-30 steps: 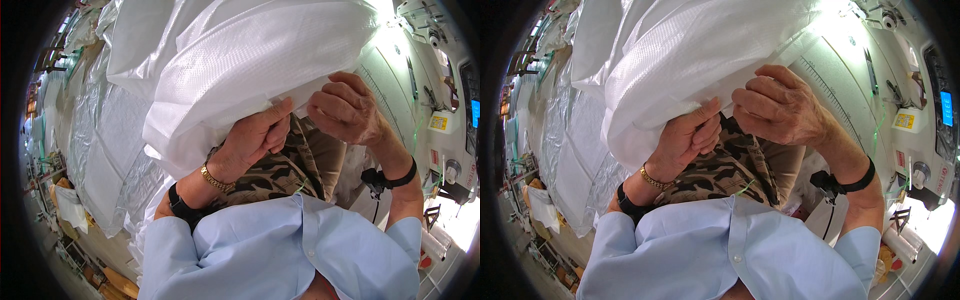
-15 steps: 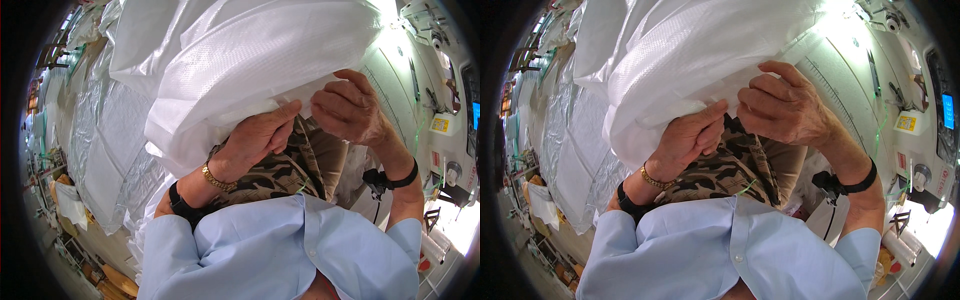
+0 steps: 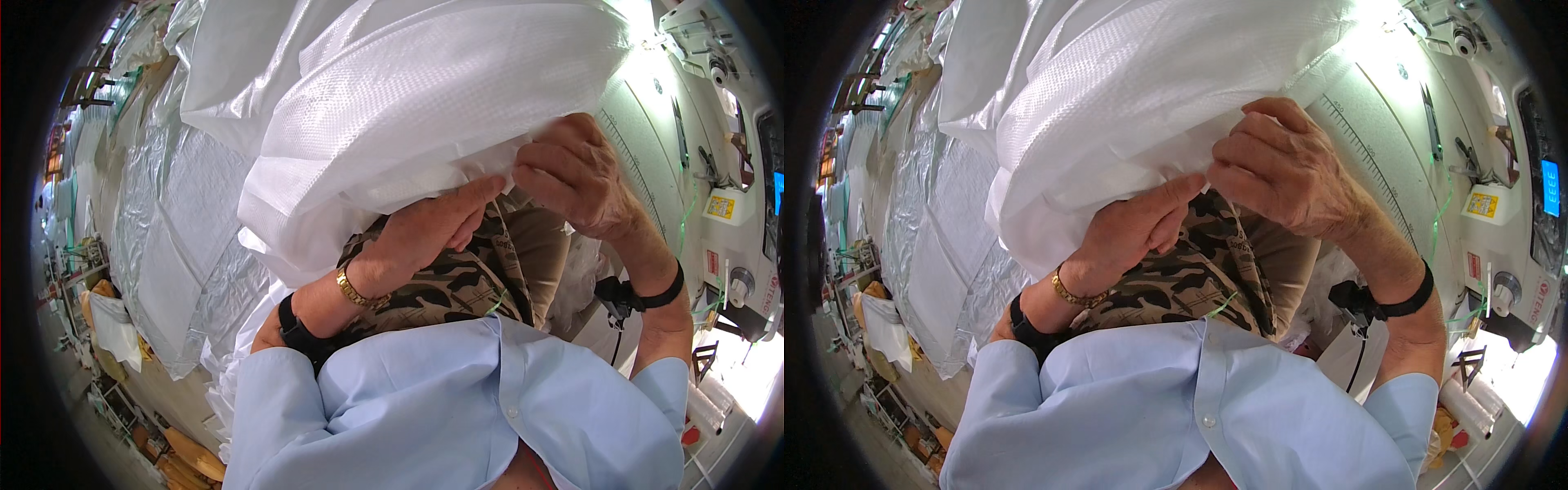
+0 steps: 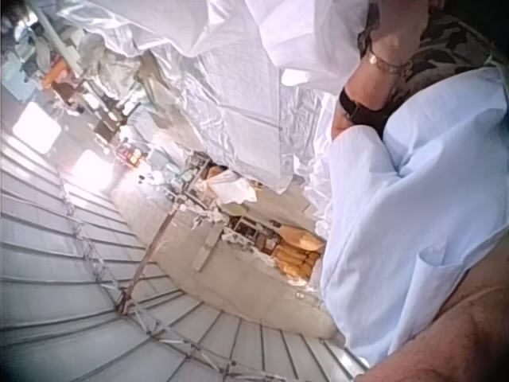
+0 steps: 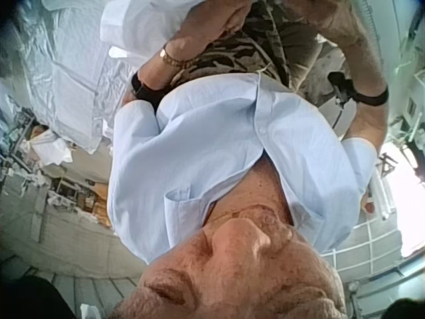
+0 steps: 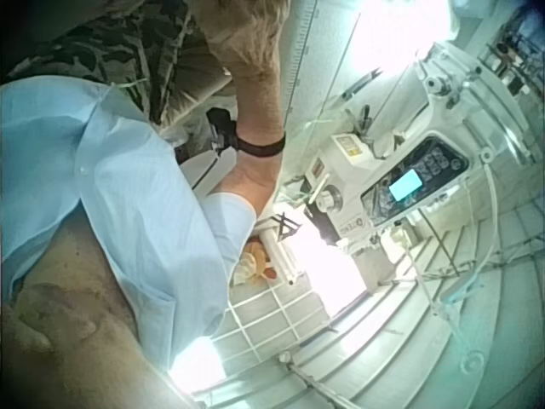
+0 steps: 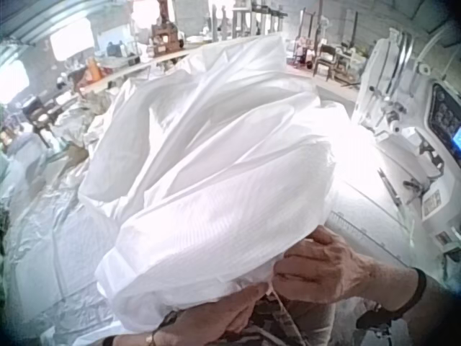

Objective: The person is using an industrial sewing machine to sew large sheets of white synthetic or plastic fabric.

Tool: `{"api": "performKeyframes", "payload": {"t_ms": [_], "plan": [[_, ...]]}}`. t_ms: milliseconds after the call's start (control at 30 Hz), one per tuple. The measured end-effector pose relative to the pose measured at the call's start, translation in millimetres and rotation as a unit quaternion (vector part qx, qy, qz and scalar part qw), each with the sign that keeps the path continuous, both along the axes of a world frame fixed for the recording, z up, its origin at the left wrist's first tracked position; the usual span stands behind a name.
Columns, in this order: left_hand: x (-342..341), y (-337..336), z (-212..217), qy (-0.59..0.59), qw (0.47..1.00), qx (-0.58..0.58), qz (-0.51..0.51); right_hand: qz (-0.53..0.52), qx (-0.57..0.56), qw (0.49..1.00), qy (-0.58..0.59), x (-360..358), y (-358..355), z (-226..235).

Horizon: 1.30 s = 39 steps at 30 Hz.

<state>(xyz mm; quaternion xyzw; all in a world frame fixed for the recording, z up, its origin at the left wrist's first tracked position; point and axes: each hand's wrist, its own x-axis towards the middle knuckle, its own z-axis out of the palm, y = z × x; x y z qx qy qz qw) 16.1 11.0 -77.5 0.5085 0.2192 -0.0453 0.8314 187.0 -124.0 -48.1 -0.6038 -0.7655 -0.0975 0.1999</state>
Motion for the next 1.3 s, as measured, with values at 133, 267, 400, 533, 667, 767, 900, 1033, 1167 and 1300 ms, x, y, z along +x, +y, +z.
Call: {"api": "performKeyframes", "payload": {"t_ms": [133, 267, 400, 533, 667, 767, 900, 1033, 1167, 1300], "plan": [[-1.0, -2.4, 3.1, -0.014, 1.000, -0.006, -0.004, -0.001, -0.002, 0.999, 0.042, -1.1, 3.1, -0.7], [-0.8, -3.6, 3.2, -0.028, 1.000, -0.002, -0.011, -0.029, 0.002, 0.998, 0.048, -4.7, 3.8, -0.1], [-2.3, -3.5, 0.8, -0.017, 0.998, -0.054, -0.006, -0.064, 0.033, 0.996, -0.049, -11.2, 0.6, 1.0], [-2.2, -1.5, -3.5, -0.018, 0.993, -0.116, -0.018, -0.054, 0.041, 0.993, -0.094, -12.2, -1.6, 1.4], [-2.3, 0.7, -2.5, -0.035, 0.987, -0.156, -0.020, -0.039, 0.009, 0.993, -0.110, -8.1, -4.4, 3.7], [-10.1, -2.7, 8.8, -0.035, 0.971, -0.224, -0.082, -0.024, 0.038, 0.993, -0.111, -7.8, -5.9, 3.7], [-13.9, -10.1, 26.2, -0.368, 0.881, 0.248, -0.164, -0.007, 0.066, 0.993, -0.096, -7.6, -7.7, 4.1], [1.4, -3.6, 25.0, -0.348, 0.660, 0.666, 0.024, -0.002, 0.095, 0.994, -0.049, -7.1, -6.8, 4.7], [10.3, 8.4, 16.6, -0.315, 0.636, 0.705, 0.005, 0.014, 0.104, 0.993, -0.054, -6.4, -3.9, 8.6], [7.5, 9.6, 18.9, -0.312, 0.648, 0.694, 0.006, 0.016, 0.026, 0.998, 0.062, 6.2, -3.6, 23.9]]}}
